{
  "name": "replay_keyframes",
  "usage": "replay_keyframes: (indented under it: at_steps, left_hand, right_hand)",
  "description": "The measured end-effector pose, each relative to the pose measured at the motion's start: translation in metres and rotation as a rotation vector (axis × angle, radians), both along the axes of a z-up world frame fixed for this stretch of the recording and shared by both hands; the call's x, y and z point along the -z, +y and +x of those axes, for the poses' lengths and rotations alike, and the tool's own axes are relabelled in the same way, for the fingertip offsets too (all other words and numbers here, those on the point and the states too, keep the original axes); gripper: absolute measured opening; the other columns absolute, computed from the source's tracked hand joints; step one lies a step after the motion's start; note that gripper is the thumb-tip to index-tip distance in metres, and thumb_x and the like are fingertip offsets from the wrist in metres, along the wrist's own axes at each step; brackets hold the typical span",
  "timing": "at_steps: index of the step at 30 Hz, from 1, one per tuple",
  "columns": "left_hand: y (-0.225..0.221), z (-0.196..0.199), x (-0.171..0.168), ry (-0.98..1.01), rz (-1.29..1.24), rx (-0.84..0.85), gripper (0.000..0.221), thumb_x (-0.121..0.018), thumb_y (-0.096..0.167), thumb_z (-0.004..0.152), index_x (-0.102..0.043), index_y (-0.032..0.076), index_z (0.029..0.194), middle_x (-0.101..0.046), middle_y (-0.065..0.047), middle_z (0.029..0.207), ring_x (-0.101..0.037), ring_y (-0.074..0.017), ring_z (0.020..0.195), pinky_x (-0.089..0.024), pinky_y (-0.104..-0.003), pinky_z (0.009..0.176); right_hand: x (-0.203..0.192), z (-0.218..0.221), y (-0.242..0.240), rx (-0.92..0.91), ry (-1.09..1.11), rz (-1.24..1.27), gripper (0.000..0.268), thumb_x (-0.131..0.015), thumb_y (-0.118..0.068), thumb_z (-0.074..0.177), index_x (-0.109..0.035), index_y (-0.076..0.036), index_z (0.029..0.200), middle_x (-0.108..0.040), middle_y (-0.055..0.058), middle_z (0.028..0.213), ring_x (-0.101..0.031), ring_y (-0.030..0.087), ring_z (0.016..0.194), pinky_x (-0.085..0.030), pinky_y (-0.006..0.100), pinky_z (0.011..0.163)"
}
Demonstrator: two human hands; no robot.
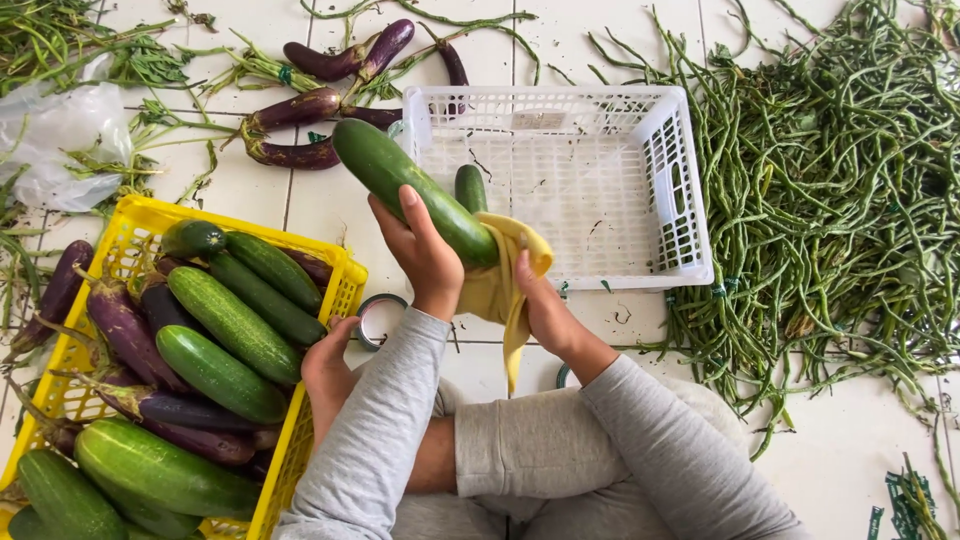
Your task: Cleaning harvested cucumbers by wiping them with a cloth and transferring them from a bulk bin to a sorting crate.
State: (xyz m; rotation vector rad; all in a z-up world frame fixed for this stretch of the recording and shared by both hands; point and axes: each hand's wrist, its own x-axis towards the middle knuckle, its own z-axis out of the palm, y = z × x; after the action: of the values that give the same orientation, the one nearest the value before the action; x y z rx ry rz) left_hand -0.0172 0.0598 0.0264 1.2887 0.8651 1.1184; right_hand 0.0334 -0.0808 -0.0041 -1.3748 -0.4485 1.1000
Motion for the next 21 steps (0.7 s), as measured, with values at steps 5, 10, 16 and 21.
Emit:
replay_keyframes:
  at_steps: [5, 10, 16, 21]
  left_hand:
    - [-0.023, 0.007, 0.021, -0.028, 0.170, 0.240, 0.053, -0.057, 0.036, 0.101, -0.039, 0.003, 0.139, -0.053, -0.018, 0.119, -0.055, -0.0249, 0.113, -0.041, -0.044, 0.107]
    - [-0.035, 0.010, 0.015, -0.034, 0.277, 0.739, 0.079, -0.076, 0.027, 0.090, -0.028, 0.001, 0.146, -0.062, -0.029, 0.117, -0.069, -0.0508, 0.098, -0.062, -0.056, 0.079]
    - [-0.028, 0.007, 0.012, 0.129, 0.684, 0.669, 0.075, -0.068, 0.038, 0.095, -0.038, -0.002, 0.150, -0.065, -0.023, 0.116, -0.068, -0.0404, 0.103, -0.052, -0.050, 0.092]
    - [-0.004, 0.005, 0.014, 0.228, 0.150, 0.572, 0.069, -0.067, 0.044, 0.088, -0.040, 0.010, 0.141, -0.071, -0.020, 0.105, -0.074, -0.0415, 0.093, -0.060, -0.050, 0.076]
  right_hand:
    - [-0.008, -0.001, 0.013, 0.393, 0.371, 0.171, 0.077, -0.044, -0.063, 0.097, -0.050, 0.000, 0.141, -0.061, 0.022, 0.134, -0.063, 0.033, 0.120, -0.046, 0.052, 0.111]
    - [-0.002, 0.015, 0.010, 0.628, 0.362, 0.097, 0.058, -0.045, -0.057, 0.102, -0.066, -0.006, 0.120, -0.073, 0.016, 0.108, -0.073, 0.026, 0.093, -0.058, 0.041, 0.091]
    - [-0.038, -0.003, 0.022, 0.510, 0.215, -0.183, 0.068, -0.041, -0.060, 0.100, -0.067, -0.002, 0.123, -0.071, 0.021, 0.110, -0.071, 0.031, 0.100, -0.057, 0.047, 0.094]
    - [-0.009, 0.002, 0.013, 0.220, -0.116, -0.474, 0.074, -0.040, -0.059, 0.101, -0.057, 0.003, 0.138, -0.060, 0.032, 0.130, -0.057, 0.041, 0.128, -0.042, 0.056, 0.108]
